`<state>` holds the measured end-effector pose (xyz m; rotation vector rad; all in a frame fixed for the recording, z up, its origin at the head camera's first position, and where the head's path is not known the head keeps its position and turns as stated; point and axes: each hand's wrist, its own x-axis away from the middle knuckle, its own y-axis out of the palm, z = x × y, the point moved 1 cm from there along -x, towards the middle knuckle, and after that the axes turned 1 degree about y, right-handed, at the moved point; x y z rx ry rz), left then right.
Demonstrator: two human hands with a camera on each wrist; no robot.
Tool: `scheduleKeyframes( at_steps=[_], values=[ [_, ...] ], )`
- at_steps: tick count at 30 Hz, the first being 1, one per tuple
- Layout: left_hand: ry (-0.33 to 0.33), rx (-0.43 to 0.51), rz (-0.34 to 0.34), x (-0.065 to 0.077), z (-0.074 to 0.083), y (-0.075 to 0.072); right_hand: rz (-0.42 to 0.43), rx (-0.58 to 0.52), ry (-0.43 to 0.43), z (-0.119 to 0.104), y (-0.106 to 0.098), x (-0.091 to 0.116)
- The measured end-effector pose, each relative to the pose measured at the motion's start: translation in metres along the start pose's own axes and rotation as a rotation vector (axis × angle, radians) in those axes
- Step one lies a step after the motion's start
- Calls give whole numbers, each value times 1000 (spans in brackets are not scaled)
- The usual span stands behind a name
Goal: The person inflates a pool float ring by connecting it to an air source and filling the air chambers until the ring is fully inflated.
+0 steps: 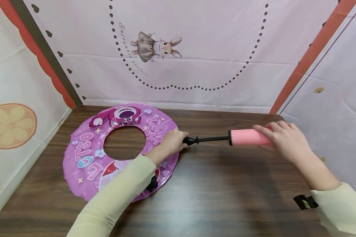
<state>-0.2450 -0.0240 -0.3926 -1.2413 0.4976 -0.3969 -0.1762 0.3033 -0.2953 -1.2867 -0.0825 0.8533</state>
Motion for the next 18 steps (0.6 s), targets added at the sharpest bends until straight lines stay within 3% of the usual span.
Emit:
scheduleKeyframes(
  at_steps=[5,10,18],
  values=[
    [9,-13,15,2,0,0,34,4,-11,1,2,3],
    [44,-57,17,3,3,1,54,6,-108,-36,26,-18],
    [53,-34,55,4,5,2,100,48,-120,-71,45,-41]
  ],
)
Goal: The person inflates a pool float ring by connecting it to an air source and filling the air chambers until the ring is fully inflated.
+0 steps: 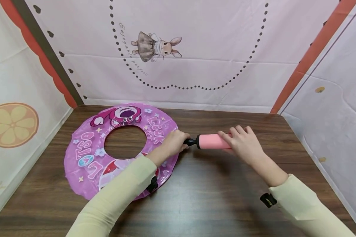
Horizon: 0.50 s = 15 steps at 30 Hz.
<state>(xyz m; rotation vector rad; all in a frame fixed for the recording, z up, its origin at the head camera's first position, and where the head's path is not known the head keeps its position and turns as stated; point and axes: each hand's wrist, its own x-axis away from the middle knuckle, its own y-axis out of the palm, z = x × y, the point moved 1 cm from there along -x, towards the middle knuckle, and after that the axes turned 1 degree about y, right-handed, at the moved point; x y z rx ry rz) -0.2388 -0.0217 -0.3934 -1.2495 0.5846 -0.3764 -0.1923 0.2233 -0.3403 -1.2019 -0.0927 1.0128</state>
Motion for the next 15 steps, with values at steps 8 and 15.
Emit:
scheduleKeyframes(
  at_steps=[8,15],
  values=[
    [-46,12,-23,2,-1,-3,5,-47,-13,8,-2,5],
    [-49,30,-38,1,-3,-4,11,-74,44,40,-21,29]
  ],
)
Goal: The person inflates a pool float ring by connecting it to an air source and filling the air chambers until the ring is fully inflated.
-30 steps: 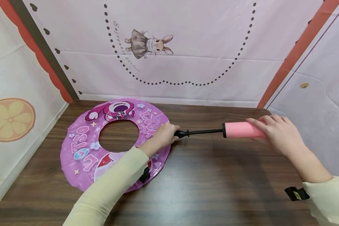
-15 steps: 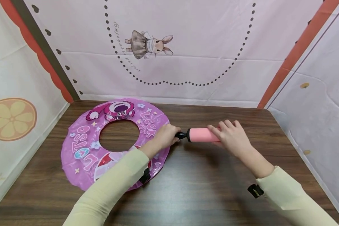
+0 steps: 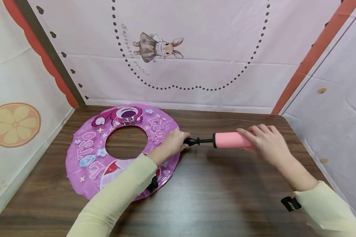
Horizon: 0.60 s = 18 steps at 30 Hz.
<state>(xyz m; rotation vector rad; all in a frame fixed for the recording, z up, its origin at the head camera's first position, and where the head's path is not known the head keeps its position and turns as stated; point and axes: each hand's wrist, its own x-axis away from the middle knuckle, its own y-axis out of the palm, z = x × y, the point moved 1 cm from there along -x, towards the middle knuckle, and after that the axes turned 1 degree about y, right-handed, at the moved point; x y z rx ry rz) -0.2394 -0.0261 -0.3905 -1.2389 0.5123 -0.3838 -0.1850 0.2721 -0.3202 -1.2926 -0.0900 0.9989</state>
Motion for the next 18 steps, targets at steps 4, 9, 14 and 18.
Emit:
scheduleKeyframes(
  at_steps=[4,9,14,18],
  values=[
    [-11,19,8,-2,-1,2,-19,-3,71,25,-20,15],
    [-17,10,0,-2,-1,2,-3,-21,70,36,-26,22],
    [-5,4,-8,-3,2,1,24,-17,-15,5,-3,1],
    [8,3,9,-3,3,1,47,-16,-36,-19,12,-18]
  ],
)
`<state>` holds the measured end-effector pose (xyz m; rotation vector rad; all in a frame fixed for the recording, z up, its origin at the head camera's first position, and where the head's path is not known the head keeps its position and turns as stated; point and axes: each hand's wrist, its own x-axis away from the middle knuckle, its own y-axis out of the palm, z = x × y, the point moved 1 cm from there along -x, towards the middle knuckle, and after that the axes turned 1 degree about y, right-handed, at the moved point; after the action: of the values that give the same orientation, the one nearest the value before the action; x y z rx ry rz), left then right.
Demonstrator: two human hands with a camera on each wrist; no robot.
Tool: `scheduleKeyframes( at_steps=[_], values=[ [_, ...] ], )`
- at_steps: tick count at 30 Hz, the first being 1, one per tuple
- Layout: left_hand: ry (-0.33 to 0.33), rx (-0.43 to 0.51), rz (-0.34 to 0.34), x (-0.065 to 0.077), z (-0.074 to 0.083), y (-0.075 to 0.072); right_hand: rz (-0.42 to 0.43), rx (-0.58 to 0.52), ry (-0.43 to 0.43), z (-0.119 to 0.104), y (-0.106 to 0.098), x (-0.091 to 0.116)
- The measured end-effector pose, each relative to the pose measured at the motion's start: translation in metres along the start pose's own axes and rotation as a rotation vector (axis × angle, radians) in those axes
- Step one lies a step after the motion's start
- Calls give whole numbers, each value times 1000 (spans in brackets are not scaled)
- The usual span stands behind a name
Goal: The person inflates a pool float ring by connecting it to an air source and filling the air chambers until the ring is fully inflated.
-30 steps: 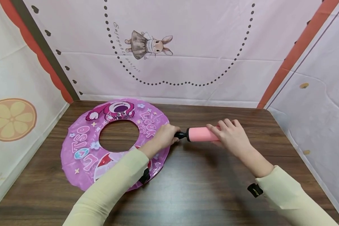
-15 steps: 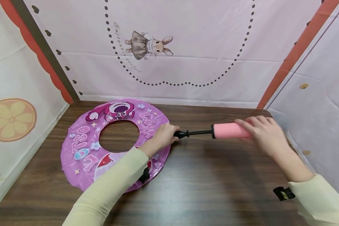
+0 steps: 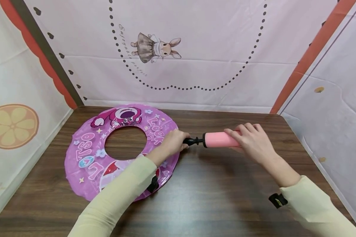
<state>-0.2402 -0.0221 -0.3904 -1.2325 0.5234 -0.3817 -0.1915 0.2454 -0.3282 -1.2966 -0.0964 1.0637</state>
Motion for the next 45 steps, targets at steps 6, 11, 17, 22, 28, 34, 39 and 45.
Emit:
scheduleKeyframes(
  at_steps=[6,11,17,22,28,34,39,45],
  values=[
    [1,-2,14,1,1,2,-21,29,-9,-16,12,-11],
    [-1,5,19,0,3,4,-29,39,-4,-14,12,-6],
    [-14,16,6,-1,2,5,-21,6,3,2,0,7],
    [-23,27,-8,-1,0,5,-34,7,40,26,-18,21],
    [-1,6,17,0,-4,2,-54,-21,132,50,-39,37],
    [22,-35,11,0,-3,2,-35,14,58,29,-21,22],
    [41,-53,23,1,0,3,26,38,7,2,5,1],
    [50,-42,42,1,1,2,33,56,-5,-14,15,-13]
  ],
)
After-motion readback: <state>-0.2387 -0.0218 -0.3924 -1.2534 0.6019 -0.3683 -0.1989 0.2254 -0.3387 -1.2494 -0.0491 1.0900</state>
